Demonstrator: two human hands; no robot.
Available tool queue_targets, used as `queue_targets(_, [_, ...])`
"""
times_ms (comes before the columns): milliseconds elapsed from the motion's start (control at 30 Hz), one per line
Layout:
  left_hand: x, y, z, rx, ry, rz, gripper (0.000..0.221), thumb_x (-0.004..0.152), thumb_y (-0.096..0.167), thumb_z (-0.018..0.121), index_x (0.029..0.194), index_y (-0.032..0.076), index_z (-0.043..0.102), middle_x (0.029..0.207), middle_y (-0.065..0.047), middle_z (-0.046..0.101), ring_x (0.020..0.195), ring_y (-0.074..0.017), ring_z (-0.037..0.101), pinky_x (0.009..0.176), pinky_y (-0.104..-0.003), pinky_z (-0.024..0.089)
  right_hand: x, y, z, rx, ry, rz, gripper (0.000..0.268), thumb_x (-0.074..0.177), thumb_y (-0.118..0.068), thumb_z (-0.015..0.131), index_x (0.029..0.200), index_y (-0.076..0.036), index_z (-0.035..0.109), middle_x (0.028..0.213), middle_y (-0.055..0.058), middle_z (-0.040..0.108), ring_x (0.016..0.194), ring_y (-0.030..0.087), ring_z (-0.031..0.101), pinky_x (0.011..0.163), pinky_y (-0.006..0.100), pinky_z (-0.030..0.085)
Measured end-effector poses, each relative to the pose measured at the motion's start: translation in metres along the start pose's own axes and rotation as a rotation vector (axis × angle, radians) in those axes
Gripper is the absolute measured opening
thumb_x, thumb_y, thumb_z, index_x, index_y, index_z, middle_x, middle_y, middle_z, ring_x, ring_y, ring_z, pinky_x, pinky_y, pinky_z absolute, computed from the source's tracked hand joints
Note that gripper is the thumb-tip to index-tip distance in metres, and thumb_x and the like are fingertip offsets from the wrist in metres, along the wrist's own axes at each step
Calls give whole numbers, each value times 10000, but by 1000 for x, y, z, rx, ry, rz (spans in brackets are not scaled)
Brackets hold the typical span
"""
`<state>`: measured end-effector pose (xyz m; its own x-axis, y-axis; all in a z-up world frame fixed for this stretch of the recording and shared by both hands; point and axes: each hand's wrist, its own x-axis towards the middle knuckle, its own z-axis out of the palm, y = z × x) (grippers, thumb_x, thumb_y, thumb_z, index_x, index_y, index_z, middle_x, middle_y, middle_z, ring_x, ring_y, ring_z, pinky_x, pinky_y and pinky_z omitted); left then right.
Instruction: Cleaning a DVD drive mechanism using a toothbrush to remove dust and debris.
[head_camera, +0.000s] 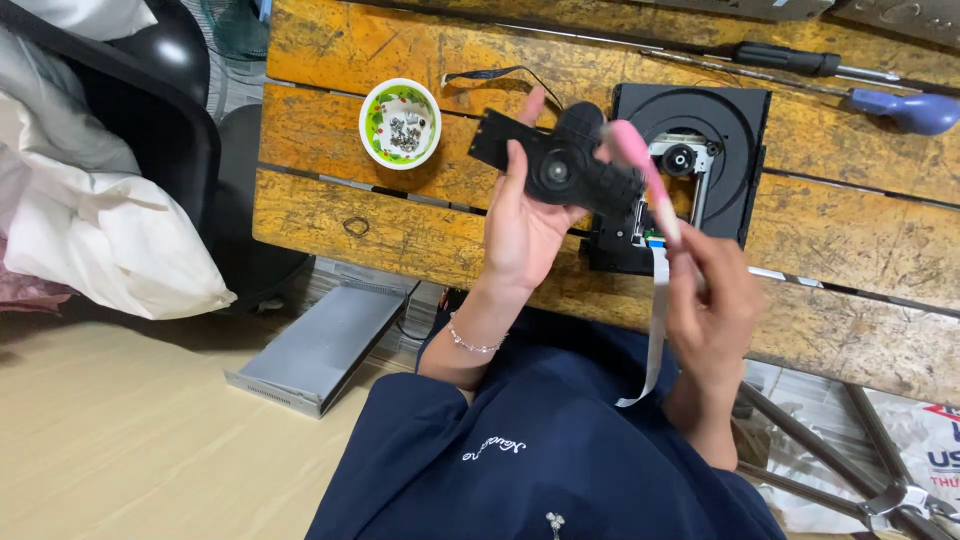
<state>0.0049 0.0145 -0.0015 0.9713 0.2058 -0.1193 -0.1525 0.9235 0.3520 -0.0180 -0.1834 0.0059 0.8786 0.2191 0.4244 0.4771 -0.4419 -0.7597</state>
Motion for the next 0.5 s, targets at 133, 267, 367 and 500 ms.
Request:
queue_targets(133, [-9, 7, 30, 16, -16, -70, 345, 1141, 373, 485, 1276, 93, 636, 1161, -196, 715, 1098, -362, 689, 894, -649, 567, 6, -1, -2, 61, -133, 5, 403, 906, 201, 641, 1275, 47, 691, 1024, 276, 674, 862, 390, 669, 582, 365, 484])
queue_targets(267, [-9, 9, 26, 50, -28, -67, 357, 1147, 379, 484, 1322, 90, 599, 1203, -192, 688, 1140, -366, 661, 930, -599, 572, -2, 20, -5, -9, -51, 8, 282, 923, 196, 717, 1168, 56, 727, 1060, 233, 703, 806, 342, 660, 522, 342, 475])
queue_targets(367, [-9, 14, 36, 38, -5, -63, 335, 1135, 375, 500, 1293, 99, 603, 1147, -195, 706, 1102, -366, 678, 917, -591, 584, -6, 16, -3, 11, -60, 10, 286, 905, 205, 705, 1109, 14, 769, 1014, 215, 705, 737, 285, 632, 492, 298, 417])
queue_targets(500, [-4, 4, 7, 79, -2, -47, 348, 1125, 369, 524, 1313, 78, 565, 1165, -183, 686, 1090, -348, 680, 901, -574, 595, -2, 34, -6, -49, 41, -41, 261, 971, 242, 678, 1165, 81, 747, 1017, 233, 689, 705, 253, 575, 485, 277, 347])
